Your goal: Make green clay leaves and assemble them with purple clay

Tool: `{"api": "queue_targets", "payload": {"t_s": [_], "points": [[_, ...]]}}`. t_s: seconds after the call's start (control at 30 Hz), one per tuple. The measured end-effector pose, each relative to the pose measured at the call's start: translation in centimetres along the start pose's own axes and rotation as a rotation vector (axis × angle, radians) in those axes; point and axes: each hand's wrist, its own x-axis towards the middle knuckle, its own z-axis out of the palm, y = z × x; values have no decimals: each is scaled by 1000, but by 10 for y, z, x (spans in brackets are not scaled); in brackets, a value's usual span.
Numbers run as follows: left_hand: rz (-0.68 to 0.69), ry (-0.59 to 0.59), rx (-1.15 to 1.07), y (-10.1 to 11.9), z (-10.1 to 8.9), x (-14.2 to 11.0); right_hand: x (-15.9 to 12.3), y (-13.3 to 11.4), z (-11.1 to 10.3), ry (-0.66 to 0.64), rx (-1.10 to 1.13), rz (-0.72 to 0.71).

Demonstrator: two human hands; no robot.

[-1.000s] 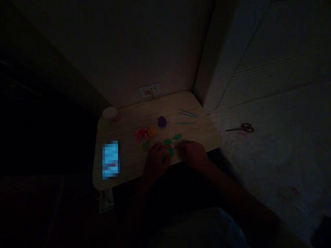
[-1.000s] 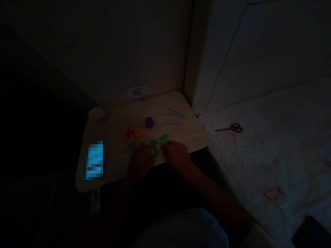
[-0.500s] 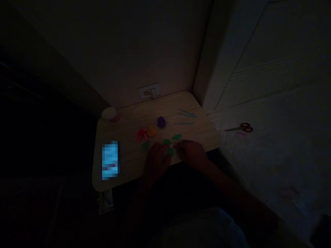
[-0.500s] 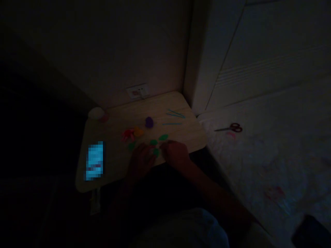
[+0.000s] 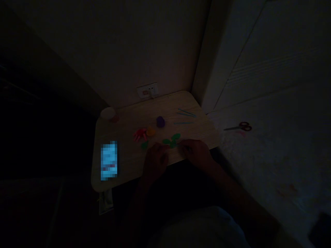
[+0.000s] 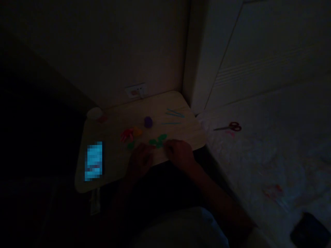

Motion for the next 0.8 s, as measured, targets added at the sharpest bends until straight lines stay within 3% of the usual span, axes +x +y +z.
{"api": "queue_targets", "payload": {"t_s": [0.27, 0.5, 0.8], "points": [[-28, 15, -27, 0, 1, 1, 0, -1, -6, 48, -62, 34], [-81, 168, -90, -1, 1, -2, -4, -21, 5, -170, -134, -115], [-148, 296, -201, -2, -3, -5, -24, -41, 30, -187, -6, -138]]}}
